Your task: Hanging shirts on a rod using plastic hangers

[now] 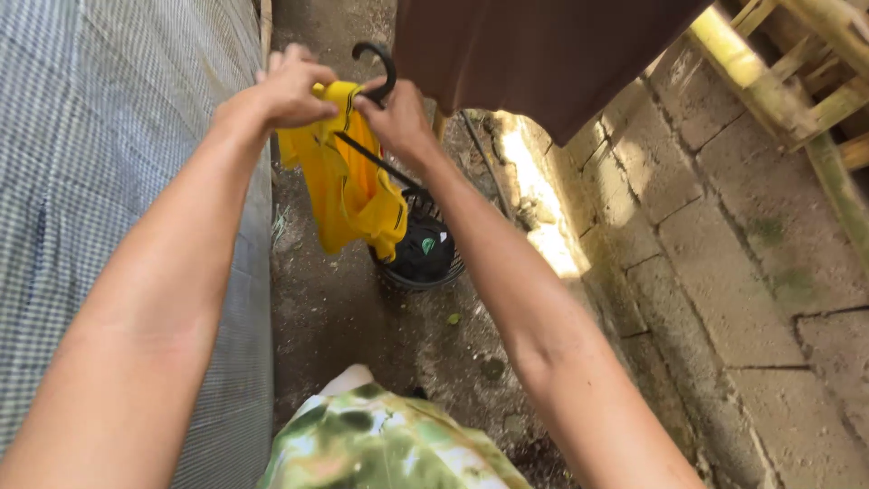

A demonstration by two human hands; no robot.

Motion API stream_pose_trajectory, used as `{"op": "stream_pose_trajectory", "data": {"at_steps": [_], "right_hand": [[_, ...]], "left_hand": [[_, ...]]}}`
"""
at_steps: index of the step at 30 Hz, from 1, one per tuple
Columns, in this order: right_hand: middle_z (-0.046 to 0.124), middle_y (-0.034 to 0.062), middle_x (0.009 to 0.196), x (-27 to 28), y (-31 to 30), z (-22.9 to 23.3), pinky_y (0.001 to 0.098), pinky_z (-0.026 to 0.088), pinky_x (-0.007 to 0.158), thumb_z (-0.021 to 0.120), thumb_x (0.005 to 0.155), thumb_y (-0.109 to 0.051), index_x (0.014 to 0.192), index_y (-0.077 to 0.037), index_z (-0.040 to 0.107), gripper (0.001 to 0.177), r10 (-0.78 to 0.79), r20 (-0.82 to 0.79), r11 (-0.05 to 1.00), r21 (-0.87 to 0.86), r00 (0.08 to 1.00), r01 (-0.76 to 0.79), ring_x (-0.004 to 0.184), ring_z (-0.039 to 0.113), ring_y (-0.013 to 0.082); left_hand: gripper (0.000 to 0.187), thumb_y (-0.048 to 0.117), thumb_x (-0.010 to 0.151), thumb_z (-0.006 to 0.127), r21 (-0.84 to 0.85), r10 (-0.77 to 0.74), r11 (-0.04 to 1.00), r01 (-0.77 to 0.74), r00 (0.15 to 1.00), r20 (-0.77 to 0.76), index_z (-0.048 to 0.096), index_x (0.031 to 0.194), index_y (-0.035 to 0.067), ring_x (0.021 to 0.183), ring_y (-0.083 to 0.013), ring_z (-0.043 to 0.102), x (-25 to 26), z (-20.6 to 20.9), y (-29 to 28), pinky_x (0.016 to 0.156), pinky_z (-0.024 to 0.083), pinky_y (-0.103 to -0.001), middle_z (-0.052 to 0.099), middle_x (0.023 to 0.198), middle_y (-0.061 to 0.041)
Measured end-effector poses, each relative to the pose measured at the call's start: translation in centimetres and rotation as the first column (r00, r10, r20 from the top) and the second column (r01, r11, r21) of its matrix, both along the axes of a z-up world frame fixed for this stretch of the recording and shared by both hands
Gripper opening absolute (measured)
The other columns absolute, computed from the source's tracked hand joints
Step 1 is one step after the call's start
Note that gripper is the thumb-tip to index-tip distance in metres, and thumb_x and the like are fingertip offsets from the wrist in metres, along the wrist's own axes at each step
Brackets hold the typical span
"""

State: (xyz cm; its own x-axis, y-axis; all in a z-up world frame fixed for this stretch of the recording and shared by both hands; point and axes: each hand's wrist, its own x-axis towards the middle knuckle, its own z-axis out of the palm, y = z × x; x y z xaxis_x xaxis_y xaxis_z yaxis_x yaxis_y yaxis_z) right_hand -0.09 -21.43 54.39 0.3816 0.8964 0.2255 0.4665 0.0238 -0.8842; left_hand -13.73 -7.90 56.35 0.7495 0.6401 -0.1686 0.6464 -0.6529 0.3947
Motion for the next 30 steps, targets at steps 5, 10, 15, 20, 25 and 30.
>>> {"op": "stream_pose_trajectory", "data": {"at_steps": [5, 10, 15, 20, 25, 30], "right_hand": [[0.073, -0.0012, 0.078, -0.8, 0.1, -0.1, 0.027, 0.048, 0.062, 0.073, 0.088, -0.018, 0.091, -0.011, 0.078, 0.009, -0.051, -0.009, 0.998, -0.022, 0.999, 0.051, 0.071, 0.062, 0.009], [0.073, 0.0009, 0.079, 1.0, -0.2, -1.2, 0.0309, 0.047, 0.065, 0.071, 0.087, -0.02, 0.084, -0.012, 0.074, 0.009, -0.012, 0.043, 0.999, -0.046, 0.999, 0.014, 0.073, 0.063, 0.013], [0.072, 0.0035, 0.082, 4.1, -0.3, -4.4, 0.0289, 0.052, 0.073, 0.085, 0.079, -0.02, 0.098, -0.009, 0.078, 0.023, 0.149, -0.154, 0.983, 0.127, 0.977, -0.13, 0.082, 0.063, 0.0138], [0.051, 0.0159, 0.129, 5.6, -7.0, 0.3, 0.0488, 0.035, 0.106, 0.084, 0.084, -0.039, 0.136, -0.007, 0.054, 0.068, 0.432, -0.542, 0.857, -0.002, 0.721, -0.515, 0.126, 0.043, 0.032], [0.033, 0.0139, 0.164, 8.1, -7.6, -0.5, 0.0523, 0.028, 0.125, 0.047, 0.1, -0.039, 0.15, -0.013, 0.038, 0.058, 0.462, -0.322, 0.749, -0.358, 0.827, -0.558, 0.151, 0.033, 0.0317], [0.04, -0.0102, 0.061, 7.6, -5.9, -4.0, 0.0197, 0.027, 0.051, 0.061, 0.098, -0.052, 0.064, -0.025, 0.042, 0.047, 0.629, 0.083, 0.722, -0.431, 0.773, -0.541, 0.053, 0.032, 0.0043]], "left_hand": [[0.006, 0.022, 0.1, 0.062, -0.03, -0.084, 0.996, 0.081, 0.991, -0.102, 0.062, 0.104, 0.017, 0.111, -0.0287, 0.051, -0.4, 1.6, -0.6, 0.092, 0.031, -0.048, 0.062, 0.111, -0.01], [0.017, 0.018, 0.101, 0.063, -0.297, -0.071, 0.954, 0.032, 0.99, -0.121, 0.065, 0.117, 0.013, 0.115, -0.0265, 0.059, -0.7, 3.2, -1.1, 0.097, 0.044, -0.049, 0.066, 0.125, -0.007], [0.026, 0.024, 0.083, 0.075, 0.015, -0.138, 0.99, 0.141, 0.981, -0.136, 0.081, 0.108, 0.02, 0.115, -0.0435, 0.068, 1.4, -1.3, 1.2, 0.097, 0.053, -0.055, 0.077, 0.111, -0.022], [0.025, 0.02, 0.087, 0.071, -0.03, -0.078, 0.997, 0.075, 0.992, -0.097, 0.08, 0.109, 0.016, 0.115, -0.0422, 0.068, 0.0, 1.0, -2.9, 0.098, 0.052, -0.054, 0.077, 0.112, -0.022], [0.022, 0.007, 0.086, 0.068, -0.129, -0.07, 0.99, 0.063, 0.996, -0.052, 0.08, 0.102, 0.015, 0.093, -0.0215, 0.066, 0.1, 1.8, -2.8, 0.081, 0.049, -0.042, 0.076, 0.098, -0.001], [0.033, 0.005, 0.088, 0.064, -0.092, -0.027, 0.996, 0.019, 0.997, -0.077, 0.08, 0.114, 0.018, 0.1, -0.0247, 0.065, 0.1, 4.6, -5.4, 0.086, 0.051, -0.045, 0.076, 0.108, -0.004]]}}
